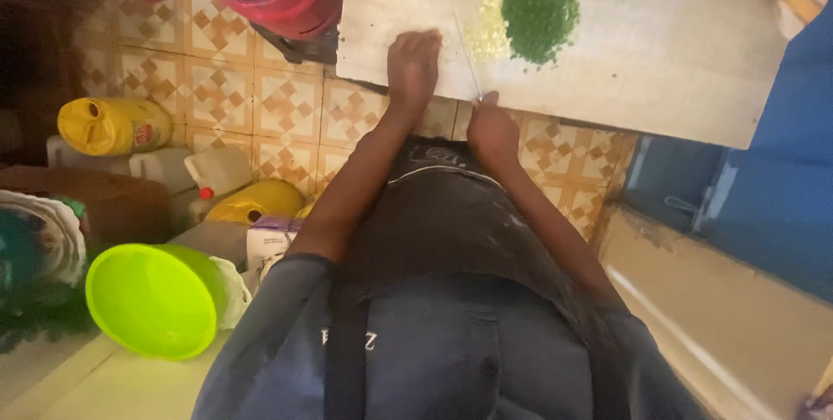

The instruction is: Finely mincing green onions on a cutting board using a kitchen knife at a steady pace.

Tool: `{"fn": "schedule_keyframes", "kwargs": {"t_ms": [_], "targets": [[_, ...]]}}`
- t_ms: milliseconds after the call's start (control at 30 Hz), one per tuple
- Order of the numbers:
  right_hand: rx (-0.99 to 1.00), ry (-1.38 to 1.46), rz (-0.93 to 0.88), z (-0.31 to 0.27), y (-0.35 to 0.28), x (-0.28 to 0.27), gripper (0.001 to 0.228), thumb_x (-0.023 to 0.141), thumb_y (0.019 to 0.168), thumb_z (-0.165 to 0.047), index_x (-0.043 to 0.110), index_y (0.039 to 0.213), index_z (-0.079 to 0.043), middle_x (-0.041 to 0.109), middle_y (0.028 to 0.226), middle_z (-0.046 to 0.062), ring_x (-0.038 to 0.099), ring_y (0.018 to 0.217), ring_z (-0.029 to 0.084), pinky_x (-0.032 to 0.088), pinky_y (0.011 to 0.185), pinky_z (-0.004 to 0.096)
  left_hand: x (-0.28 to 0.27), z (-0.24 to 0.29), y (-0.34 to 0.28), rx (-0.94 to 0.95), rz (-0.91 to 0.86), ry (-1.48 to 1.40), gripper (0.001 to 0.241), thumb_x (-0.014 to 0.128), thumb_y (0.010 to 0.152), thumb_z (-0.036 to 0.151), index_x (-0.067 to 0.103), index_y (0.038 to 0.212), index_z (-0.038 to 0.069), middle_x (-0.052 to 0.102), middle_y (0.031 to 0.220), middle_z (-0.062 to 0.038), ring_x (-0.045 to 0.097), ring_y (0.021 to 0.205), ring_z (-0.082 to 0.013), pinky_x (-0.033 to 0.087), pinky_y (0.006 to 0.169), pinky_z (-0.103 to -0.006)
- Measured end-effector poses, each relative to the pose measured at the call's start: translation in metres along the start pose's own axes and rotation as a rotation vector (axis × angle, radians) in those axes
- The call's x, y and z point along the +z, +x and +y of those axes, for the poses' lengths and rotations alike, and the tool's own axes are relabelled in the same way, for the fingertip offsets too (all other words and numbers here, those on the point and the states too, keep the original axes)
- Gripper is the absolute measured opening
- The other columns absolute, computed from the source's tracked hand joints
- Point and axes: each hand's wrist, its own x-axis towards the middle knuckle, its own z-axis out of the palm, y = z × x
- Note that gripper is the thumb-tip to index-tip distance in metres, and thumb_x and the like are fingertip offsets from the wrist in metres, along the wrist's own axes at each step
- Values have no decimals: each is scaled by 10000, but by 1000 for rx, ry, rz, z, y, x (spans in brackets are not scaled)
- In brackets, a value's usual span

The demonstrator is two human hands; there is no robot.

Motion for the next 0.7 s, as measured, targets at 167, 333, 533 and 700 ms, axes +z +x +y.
{"fn": "schedule_keyframes", "kwargs": {"t_ms": [167, 333, 533, 700], "targets": [[-2, 57, -124, -17, -18, -29, 304, 310, 950, -303, 420, 967, -20, 594, 722, 219, 561, 637, 450, 392, 509, 533, -15, 10, 11, -6, 59, -8, 185, 469, 890, 97, 647, 893, 48, 652, 858, -73, 576, 782, -258, 443, 678, -373], [128, 38, -265, -20, -26, -43, 257, 345, 950, -291, 404, 926, -42, 588, 822, 263, 547, 738, 499, 390, 606, 565, -11, 6, 11, -100, 10, -58, 206, 468, 826, 82, 674, 821, 75, 667, 887, -28, 572, 825, -259, 451, 703, -349], [112, 17, -250, -13, -26, -37, 235, 357, 949, -286, 401, 915, -58, 588, 714, 199, 563, 622, 418, 399, 512, 495, -14, -7, 8, -210, -6, -41, 158, 548, 826, 146, 692, 884, 117, 664, 947, -18, 560, 881, -250, 442, 738, -357], [314, -77, -105, 1, -3, -37, 343, 293, 884, -81, 382, 1204, 4, 633, 865, 169, 612, 733, 364, 465, 531, 447, -13, -14, 4, -141, 50, -76, 145, 552, 841, 123, 690, 883, 109, 679, 935, -24, 599, 869, -242, 447, 784, -351]]}}
